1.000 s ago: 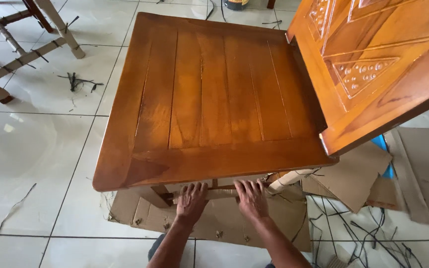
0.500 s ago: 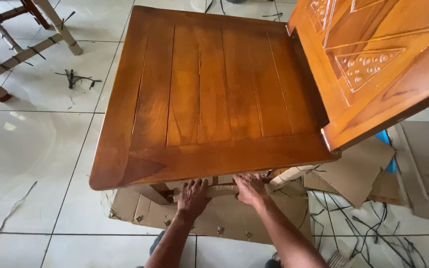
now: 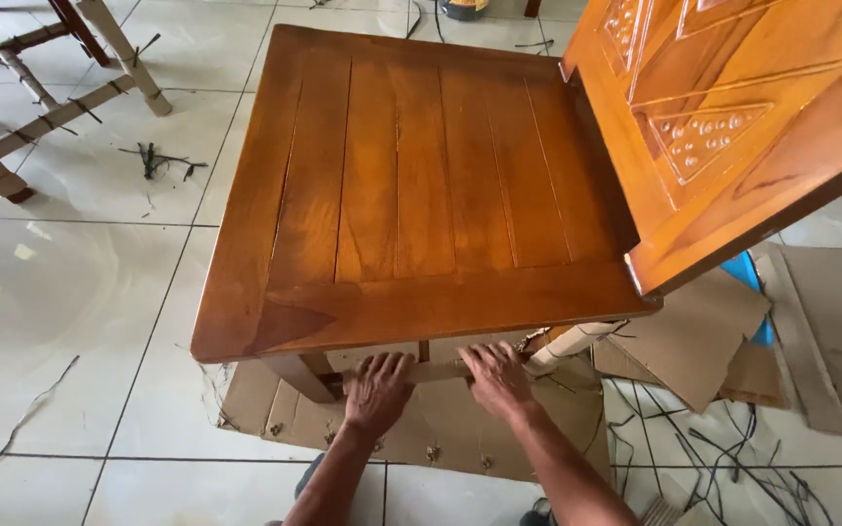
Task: Wrapping the legs and frame of a wooden chair with thin black fiber strips
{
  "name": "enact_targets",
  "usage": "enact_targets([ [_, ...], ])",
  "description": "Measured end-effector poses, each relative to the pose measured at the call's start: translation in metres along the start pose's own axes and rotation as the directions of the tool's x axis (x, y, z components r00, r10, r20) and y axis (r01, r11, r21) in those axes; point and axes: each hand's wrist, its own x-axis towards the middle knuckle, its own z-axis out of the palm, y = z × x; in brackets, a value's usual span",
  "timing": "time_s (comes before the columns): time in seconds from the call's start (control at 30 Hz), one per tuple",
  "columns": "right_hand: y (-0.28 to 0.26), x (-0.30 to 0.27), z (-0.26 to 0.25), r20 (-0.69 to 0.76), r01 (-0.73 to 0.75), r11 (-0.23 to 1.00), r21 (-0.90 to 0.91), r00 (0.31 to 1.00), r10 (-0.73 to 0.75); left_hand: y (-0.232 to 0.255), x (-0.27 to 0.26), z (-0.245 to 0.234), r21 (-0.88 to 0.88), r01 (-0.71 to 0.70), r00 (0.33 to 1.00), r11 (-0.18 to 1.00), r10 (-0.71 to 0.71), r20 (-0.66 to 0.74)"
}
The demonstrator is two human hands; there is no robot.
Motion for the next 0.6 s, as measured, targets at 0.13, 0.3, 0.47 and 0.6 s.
enact_targets([
  [0.13,-0.011,0.006,-0.02,0.177,-0.086,0.996,-0.027,0.98,0.089,-0.008,0.01,0.001,-0.055,0.021,0.992,0.998,-0.015,0.122],
  [0.3,-0.008,0.019,-0.024,0.236,-0.096,0.994,0.043,0.968,0.083,-0.017,0.022,0.056,-0.003,0.189,0.939,0.982,-0.18,0.294],
  [0.47,0.008,0.029,0.014,0.257,-0.121,0.989,0.081,0.962,0.096,-0.01,0.027,0.052,0.23,0.211,0.906,0.95,-0.279,0.319],
  [0.6,0.004,0.032,0.013,0.232,-0.142,0.989,0.034,0.964,0.13,-0.017,0.03,0.07,0.042,0.294,0.88,0.955,-0.287,0.377],
])
